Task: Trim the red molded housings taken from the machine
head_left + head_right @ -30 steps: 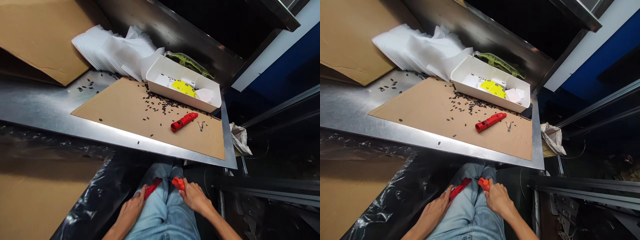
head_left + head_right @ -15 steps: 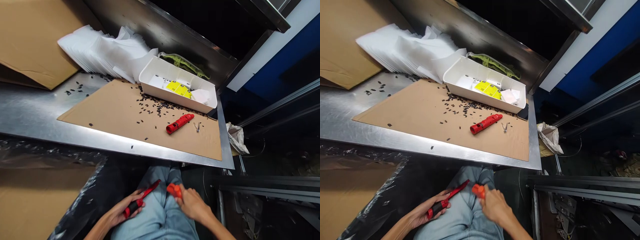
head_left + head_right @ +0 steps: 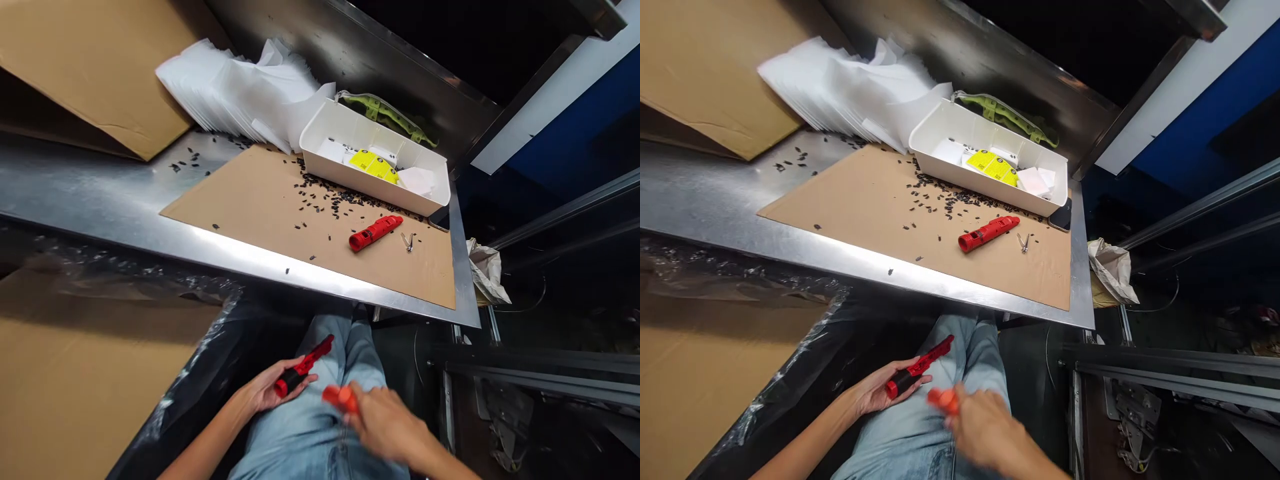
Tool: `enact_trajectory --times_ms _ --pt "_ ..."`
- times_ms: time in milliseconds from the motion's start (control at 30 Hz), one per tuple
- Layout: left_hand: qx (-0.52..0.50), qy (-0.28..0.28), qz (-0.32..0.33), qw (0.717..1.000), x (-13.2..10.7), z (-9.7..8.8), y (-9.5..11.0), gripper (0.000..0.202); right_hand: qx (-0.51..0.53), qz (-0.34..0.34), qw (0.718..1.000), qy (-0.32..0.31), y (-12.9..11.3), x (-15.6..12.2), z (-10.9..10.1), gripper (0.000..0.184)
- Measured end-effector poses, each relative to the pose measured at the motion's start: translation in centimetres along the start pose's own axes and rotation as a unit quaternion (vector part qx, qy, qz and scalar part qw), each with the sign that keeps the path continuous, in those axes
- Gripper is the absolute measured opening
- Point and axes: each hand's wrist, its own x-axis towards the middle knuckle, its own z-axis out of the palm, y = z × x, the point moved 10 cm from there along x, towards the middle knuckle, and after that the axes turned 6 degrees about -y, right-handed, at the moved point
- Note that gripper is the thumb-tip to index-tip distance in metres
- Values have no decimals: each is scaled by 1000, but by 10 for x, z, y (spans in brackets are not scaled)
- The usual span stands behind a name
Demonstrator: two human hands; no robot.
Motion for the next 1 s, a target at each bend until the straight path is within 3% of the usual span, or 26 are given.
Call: enact_trajectory --times_ms 100,200,367,533,733,833,1000 --pt "-17 -15 -4 1000 -4 0 -2 24 -10 24 1000 14 1 1 3 49" --pt "-16 -24 -6 1000 -6 0 -4 23 -14 -10 1000 -10 -12 3 16 47" --pt "-2 -41 16 999 -4 9 -5 23 -19 21 999 23 -16 -2 21 47" --pt "30 -45 16 998 1 17 -12 21 -18 7 1000 1 -21 -11 37 48" --pt "51 -32 -6 998 0 6 -10 23 0 -8 1000 19 0 -17 17 41" --pt "65 -21 -9 998 -6 1 -7 25 0 22 999 37 9 -11 6 41" --pt "134 -7 9 991 -17 5 -4 24 7 -18 1000 23 -6 1 12 39"
